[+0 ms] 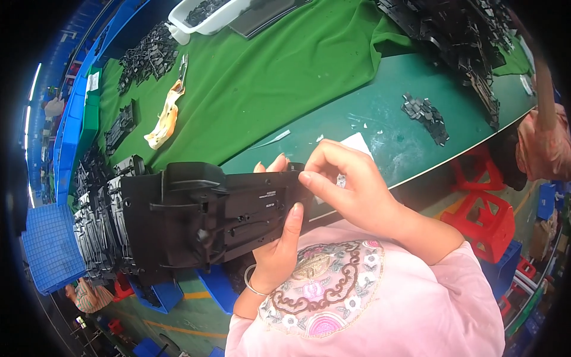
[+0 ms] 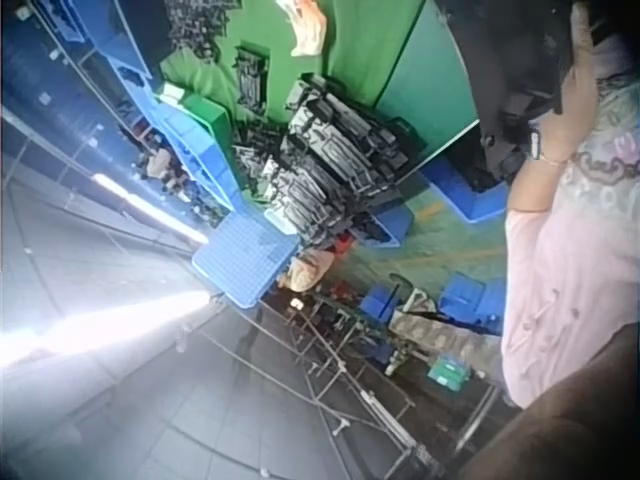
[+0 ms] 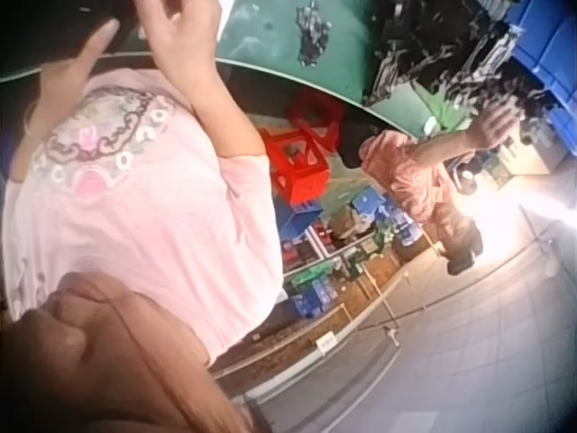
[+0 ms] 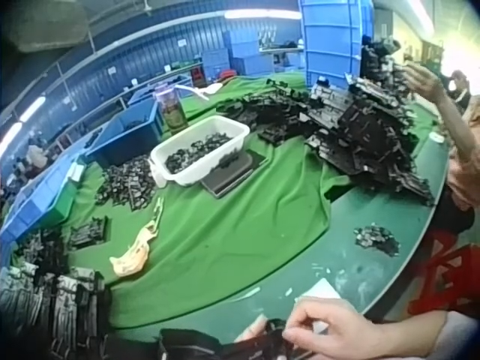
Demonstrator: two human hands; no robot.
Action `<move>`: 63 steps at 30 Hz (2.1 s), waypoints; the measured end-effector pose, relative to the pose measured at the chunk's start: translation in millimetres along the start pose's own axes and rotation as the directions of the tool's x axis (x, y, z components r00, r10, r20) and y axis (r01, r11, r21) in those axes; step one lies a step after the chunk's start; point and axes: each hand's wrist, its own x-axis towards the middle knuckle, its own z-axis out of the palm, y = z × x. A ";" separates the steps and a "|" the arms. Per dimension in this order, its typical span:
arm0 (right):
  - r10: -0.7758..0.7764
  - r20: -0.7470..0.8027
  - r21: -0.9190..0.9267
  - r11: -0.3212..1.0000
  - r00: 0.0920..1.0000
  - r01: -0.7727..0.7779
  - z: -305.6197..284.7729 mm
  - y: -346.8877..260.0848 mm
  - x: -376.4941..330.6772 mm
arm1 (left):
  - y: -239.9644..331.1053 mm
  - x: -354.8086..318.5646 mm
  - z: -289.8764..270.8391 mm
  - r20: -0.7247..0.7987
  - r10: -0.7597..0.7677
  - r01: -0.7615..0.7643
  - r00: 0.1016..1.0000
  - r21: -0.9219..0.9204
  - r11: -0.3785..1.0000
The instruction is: The person assembles plastic components onto toy car chassis by hand, taking the components from storage bins and attaching them to the chassis.
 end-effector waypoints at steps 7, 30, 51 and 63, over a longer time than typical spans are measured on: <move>0.001 0.007 -0.008 1.000 1.000 -0.001 2.2 0.4 -0.1 | 3.6 2.8 -3.3 0.133 0.021 -0.049 0.991 0.213 0.976; -0.028 -0.332 -0.727 0.644 0.943 -0.237 -143.5 37.4 32.0 | 4.1 3.6 7.3 -0.133 -0.280 0.165 0.951 -0.548 0.820; 0.061 -0.341 -0.484 0.844 0.938 -0.231 -149.5 37.1 46.5 | 2.9 0.1 0.5 -0.271 -0.328 0.152 0.905 -0.514 0.844; -0.093 -0.143 -0.444 0.896 0.985 0.020 -107.9 21.8 15.1 | -0.4 1.5 2.0 -0.302 -0.306 0.125 0.903 -0.497 0.859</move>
